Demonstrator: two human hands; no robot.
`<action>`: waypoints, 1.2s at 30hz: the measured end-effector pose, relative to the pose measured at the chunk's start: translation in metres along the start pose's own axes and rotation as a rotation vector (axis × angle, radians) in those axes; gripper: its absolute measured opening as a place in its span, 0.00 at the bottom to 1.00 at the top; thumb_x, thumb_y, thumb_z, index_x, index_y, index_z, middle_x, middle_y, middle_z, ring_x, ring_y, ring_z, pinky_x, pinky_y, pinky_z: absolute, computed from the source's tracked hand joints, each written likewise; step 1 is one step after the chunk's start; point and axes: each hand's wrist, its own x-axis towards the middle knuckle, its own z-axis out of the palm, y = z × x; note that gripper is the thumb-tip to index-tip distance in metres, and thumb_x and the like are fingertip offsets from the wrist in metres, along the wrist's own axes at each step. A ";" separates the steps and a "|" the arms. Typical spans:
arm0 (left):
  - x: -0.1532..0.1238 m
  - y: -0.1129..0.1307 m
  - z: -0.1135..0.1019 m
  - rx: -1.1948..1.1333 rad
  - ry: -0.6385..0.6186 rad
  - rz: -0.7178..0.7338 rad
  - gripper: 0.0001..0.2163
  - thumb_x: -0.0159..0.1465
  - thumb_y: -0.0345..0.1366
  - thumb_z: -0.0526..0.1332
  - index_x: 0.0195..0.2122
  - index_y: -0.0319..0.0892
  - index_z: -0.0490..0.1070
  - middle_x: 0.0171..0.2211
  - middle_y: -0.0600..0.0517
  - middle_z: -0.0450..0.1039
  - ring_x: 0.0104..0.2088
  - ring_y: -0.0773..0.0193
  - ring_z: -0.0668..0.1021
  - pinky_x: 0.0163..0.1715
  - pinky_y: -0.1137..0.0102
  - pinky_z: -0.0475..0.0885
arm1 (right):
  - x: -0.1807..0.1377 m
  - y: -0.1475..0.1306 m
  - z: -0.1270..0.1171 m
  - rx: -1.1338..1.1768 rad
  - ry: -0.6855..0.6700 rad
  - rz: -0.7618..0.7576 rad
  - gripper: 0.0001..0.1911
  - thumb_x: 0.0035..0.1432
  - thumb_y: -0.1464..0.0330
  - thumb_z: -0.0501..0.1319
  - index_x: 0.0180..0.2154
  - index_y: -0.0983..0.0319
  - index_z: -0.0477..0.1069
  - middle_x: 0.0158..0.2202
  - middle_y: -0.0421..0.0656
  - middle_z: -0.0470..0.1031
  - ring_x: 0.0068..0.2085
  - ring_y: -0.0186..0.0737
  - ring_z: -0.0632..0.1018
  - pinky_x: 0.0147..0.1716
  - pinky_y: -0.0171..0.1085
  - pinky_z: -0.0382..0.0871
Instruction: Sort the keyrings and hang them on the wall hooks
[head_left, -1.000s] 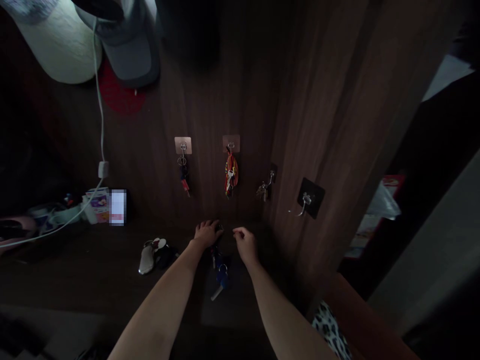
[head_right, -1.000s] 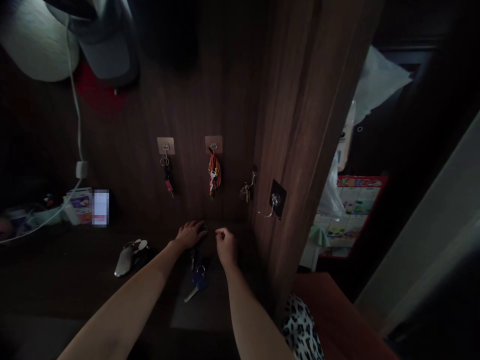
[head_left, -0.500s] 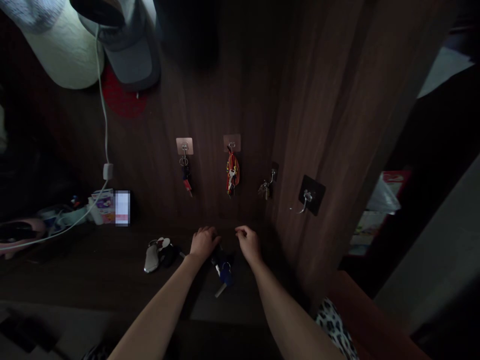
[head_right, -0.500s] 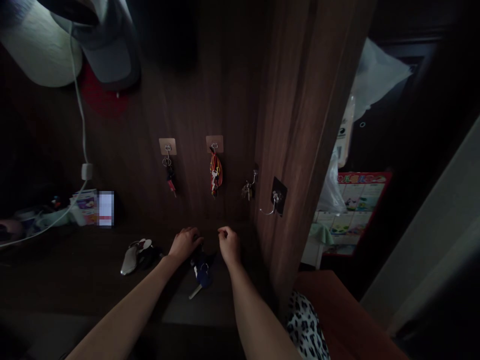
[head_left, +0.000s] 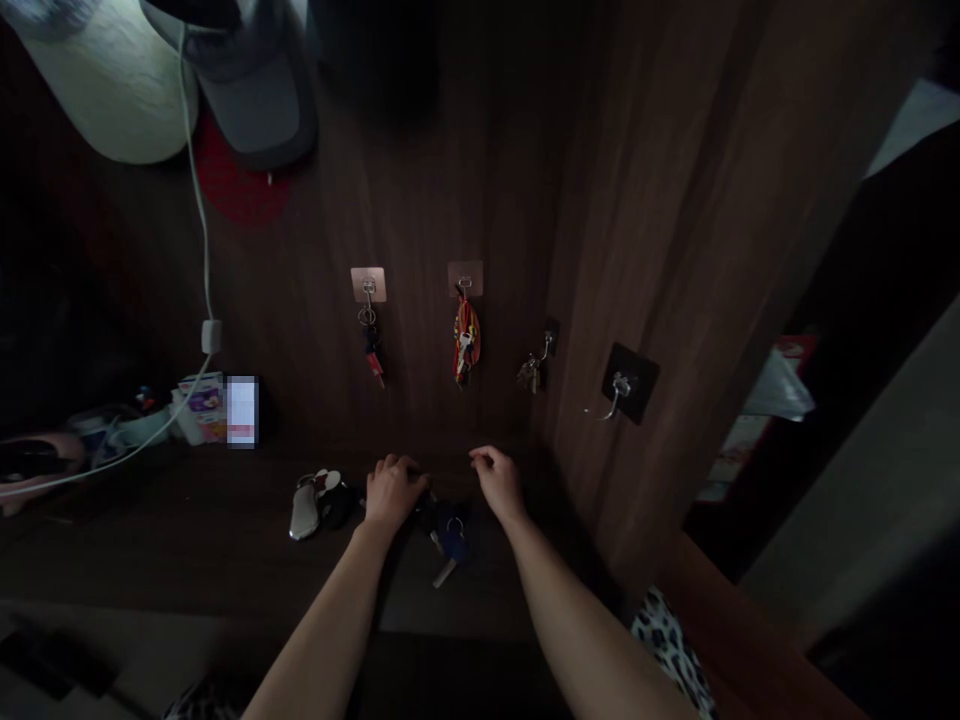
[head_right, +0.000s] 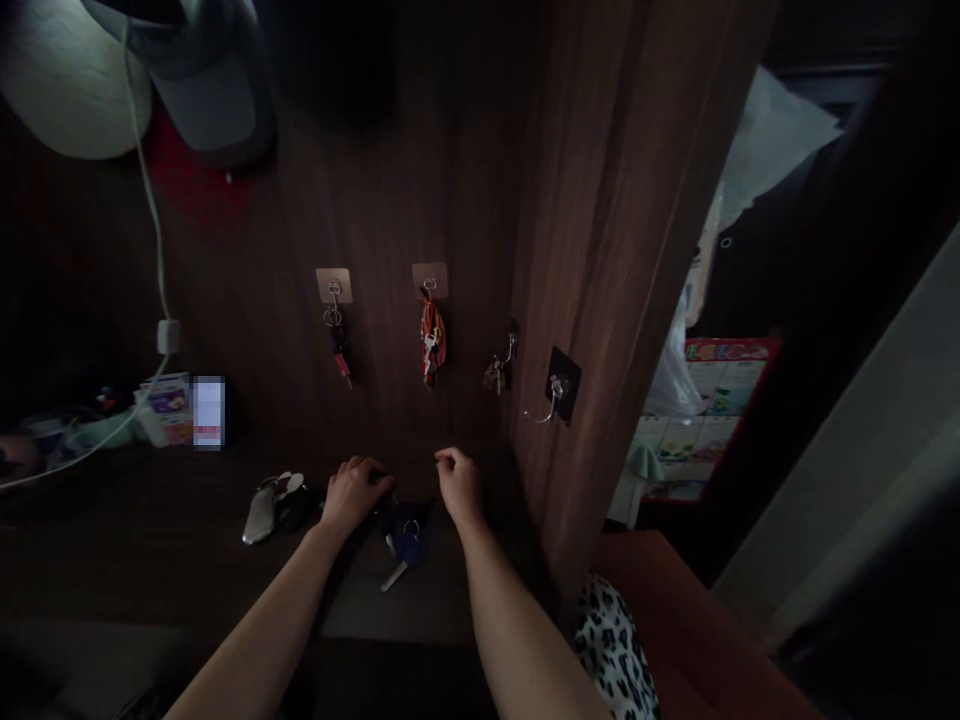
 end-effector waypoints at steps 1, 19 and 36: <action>0.000 -0.001 0.000 0.007 -0.004 -0.004 0.11 0.55 0.42 0.58 0.36 0.45 0.72 0.42 0.47 0.71 0.47 0.53 0.70 0.44 0.62 0.63 | 0.000 0.000 0.000 0.000 -0.004 0.002 0.12 0.49 0.68 0.51 0.30 0.60 0.73 0.28 0.43 0.76 0.33 0.41 0.76 0.35 0.38 0.67; 0.009 -0.004 0.002 -0.882 0.103 0.046 0.12 0.51 0.42 0.61 0.33 0.41 0.69 0.30 0.52 0.75 0.32 0.64 0.77 0.33 0.71 0.69 | -0.006 -0.017 0.005 0.208 -0.057 -0.037 0.10 0.50 0.66 0.53 0.30 0.61 0.72 0.26 0.41 0.76 0.33 0.40 0.76 0.35 0.36 0.67; 0.005 0.007 -0.002 -1.203 -0.014 0.045 0.16 0.47 0.45 0.65 0.31 0.40 0.67 0.28 0.53 0.74 0.32 0.64 0.77 0.33 0.71 0.70 | -0.015 -0.027 0.015 0.301 -0.250 -0.109 0.12 0.48 0.62 0.60 0.34 0.61 0.73 0.34 0.42 0.77 0.39 0.40 0.75 0.41 0.37 0.66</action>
